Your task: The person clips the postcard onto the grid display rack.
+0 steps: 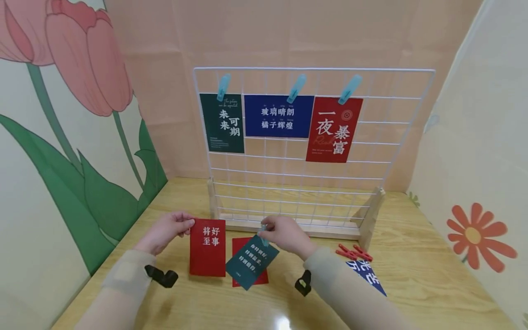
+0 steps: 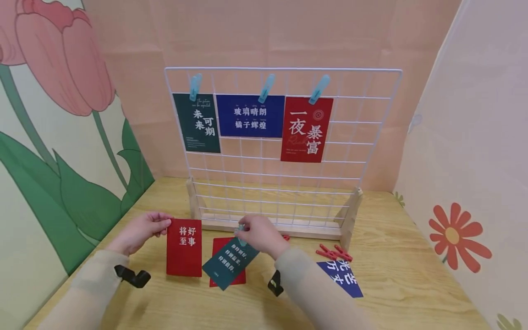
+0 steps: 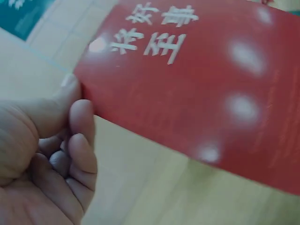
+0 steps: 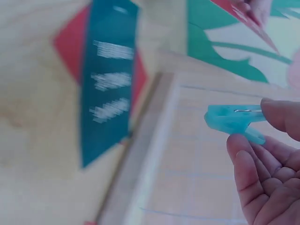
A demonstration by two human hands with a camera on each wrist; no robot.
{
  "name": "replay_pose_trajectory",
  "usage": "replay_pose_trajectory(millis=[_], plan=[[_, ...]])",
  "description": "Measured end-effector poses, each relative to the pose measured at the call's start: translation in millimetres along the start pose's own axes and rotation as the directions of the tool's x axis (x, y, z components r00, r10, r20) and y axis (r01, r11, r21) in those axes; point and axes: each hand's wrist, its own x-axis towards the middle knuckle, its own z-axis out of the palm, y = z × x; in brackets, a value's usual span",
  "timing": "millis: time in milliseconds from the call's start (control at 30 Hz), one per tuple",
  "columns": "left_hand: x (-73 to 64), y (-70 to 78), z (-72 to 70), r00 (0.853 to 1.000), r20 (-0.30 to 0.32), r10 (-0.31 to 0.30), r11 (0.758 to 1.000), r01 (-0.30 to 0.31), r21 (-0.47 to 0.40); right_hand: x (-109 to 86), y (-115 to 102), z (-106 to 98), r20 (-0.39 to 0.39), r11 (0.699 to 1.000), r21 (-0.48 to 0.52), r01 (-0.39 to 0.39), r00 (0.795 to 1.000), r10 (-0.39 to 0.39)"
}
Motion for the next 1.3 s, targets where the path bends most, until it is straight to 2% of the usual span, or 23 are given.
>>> replay_pose_trajectory(millis=[200, 400, 533, 667, 833, 1100, 1200, 1300], plan=[[9.0, 26.0, 7.4, 0.997, -0.061, 0.05, 0.998, -0.051, -0.019, 7.8, -11.5, -30.4, -0.07, 0.998, 0.067, -0.023, 0.997, 0.028], [23.4, 46.3, 14.0, 0.986, -0.155, 0.055, 0.993, -0.071, -0.099, 14.6, -23.1, -51.1, -0.124, 0.995, 0.095, 0.016, 0.992, -0.004], [31.9, 59.3, 20.2, 0.977, -0.212, 0.04, 0.993, -0.063, -0.104, 18.7, -31.8, -61.8, -0.161, 0.994, 0.101, 0.048, 0.986, -0.031], [39.4, 70.5, 28.0, 0.964, -0.259, 0.058, 0.99, -0.088, -0.107, 22.2, -41.1, -69.4, -0.194, 0.991, 0.094, 0.1, 0.978, -0.08], [48.7, 79.3, 34.1, 0.947, -0.306, 0.092, 0.983, -0.136, -0.125, 28.4, -51.9, -75.8, -0.217, 0.987, 0.078, 0.142, 0.968, -0.122], [62.4, 84.7, 34.3, 0.937, -0.344, 0.058, 0.977, -0.124, -0.173, 42.3, -71.2, -80.6, -0.246, 0.984, 0.087, 0.153, 0.961, -0.127], [67.3, 85.5, 34.0, 0.926, -0.375, 0.038, 0.975, -0.117, -0.188, 47.4, -78.2, -78.8, -0.251, 0.982, 0.113, 0.149, 0.961, -0.117], [71.7, 85.6, 34.3, 0.908, -0.418, 0.024, 0.977, -0.11, -0.182, 52.5, -83.1, -74.7, -0.26, 0.979, 0.134, 0.156, 0.958, -0.117]])
